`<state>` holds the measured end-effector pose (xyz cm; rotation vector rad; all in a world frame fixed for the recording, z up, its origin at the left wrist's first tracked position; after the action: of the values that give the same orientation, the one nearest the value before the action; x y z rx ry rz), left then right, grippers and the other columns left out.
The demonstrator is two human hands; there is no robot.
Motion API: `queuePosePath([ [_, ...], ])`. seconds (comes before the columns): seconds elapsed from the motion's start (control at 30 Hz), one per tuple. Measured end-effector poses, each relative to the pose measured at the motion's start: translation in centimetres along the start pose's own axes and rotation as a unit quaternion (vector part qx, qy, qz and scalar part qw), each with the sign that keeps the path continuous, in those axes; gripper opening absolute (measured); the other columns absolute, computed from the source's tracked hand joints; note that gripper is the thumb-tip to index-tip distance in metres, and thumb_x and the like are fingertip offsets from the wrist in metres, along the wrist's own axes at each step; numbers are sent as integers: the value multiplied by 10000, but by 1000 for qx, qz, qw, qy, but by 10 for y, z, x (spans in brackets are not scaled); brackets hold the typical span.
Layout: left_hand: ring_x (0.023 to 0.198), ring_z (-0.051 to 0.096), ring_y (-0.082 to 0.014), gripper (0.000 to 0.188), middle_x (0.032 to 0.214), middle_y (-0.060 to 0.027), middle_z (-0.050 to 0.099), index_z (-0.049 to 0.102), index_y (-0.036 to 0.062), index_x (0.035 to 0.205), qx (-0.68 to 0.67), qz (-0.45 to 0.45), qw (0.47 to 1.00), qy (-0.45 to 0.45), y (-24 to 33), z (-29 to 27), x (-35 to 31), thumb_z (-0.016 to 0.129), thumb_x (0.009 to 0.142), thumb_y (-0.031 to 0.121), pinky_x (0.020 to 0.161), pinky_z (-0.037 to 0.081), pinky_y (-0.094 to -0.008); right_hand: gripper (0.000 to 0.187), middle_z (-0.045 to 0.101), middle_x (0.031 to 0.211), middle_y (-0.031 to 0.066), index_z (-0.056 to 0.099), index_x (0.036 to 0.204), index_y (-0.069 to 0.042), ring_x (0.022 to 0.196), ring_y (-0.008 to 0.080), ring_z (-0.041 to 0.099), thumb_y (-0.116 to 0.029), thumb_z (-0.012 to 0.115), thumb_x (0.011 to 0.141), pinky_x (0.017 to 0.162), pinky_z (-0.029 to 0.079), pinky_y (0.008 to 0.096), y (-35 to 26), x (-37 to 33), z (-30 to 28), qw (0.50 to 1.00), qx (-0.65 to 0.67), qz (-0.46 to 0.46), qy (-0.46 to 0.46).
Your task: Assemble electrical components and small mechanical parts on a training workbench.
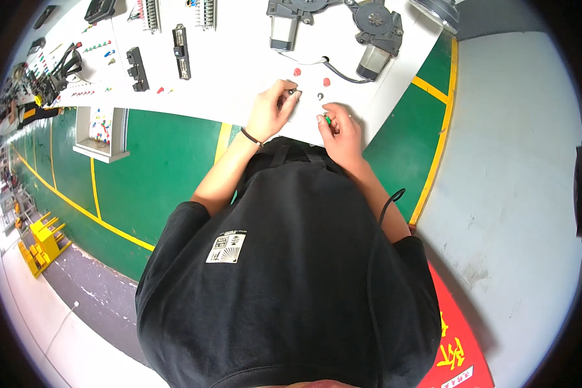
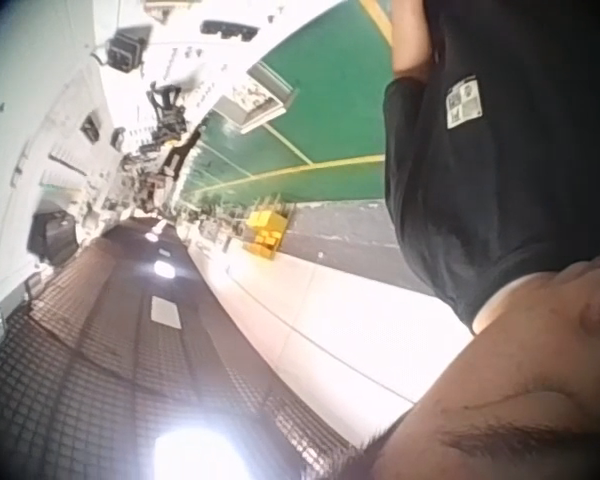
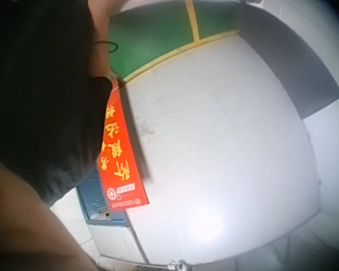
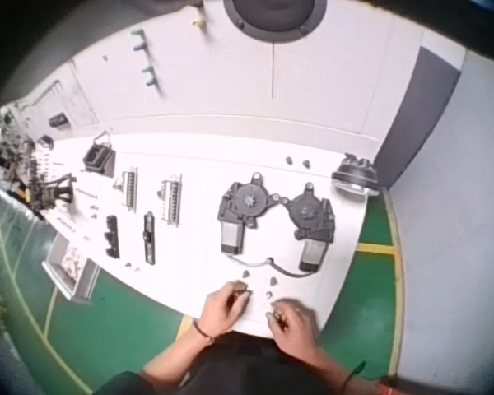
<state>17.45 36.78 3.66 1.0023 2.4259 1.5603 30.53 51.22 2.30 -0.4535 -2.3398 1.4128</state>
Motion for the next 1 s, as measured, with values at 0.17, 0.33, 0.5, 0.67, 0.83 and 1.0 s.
queuePosePath([
  [0.17,554,614,-98,213,613,-73,629,534,12,953,-61,-141,985,78,4,17,-3,721,914,104,503,446,-262,227,611,730,56,655,1080,-65,555,163,549,-88,734,868,523,447,311,13,-5,-11,998,45,1,-32],
  [0.33,670,617,-75,234,831,-74,695,544,23,1159,-65,-143,983,94,11,23,-11,644,949,47,578,468,-224,226,604,722,51,654,1084,-60,550,157,535,-79,727,870,519,437,299,22,-9,-20,996,74,-4,-48],
  [0.5,732,660,-108,244,929,-87,706,625,39,1171,55,-101,993,-34,17,1,-7,631,928,29,634,499,-246,226,610,744,66,651,1091,-60,574,181,549,-88,719,877,547,454,319,27,-7,-29,996,69,-12,-49],
  [0.67,625,672,-168,182,828,-126,709,608,21,1072,101,-53,992,-61,15,-1,5,686,932,108,578,504,-282,220,610,754,76,651,1089,-65,602,198,572,-97,715,882,568,468,324,27,-3,-29,997,74,-18,-19],
  [0.83,626,660,-123,253,731,-95,694,543,24,1091,19,-149,989,6,17,8,-3,701,925,129,578,500,-275,219,609,756,81,651,1091,-67,613,200,585,-103,712,884,573,473,320,18,3,-19,997,75,11,-16],
  [1.0,551,629,-152,296,751,-66,691,545,53,1214,-21,-61,995,-78,18,0,-2,602,923,47,546,499,-292,188,606,737,62,649,1090,-57,579,137,559,-85,692,909,549,457,295,4,7,-4,994,101,45,6],
])
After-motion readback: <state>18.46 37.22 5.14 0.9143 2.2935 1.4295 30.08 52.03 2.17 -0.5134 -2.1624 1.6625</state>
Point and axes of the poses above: each hand's wrist, its own x-axis towards the middle knuckle, its own z-axis out of the palm, y = z × x, the point moved 5 cm from there along x, towards the middle knuckle
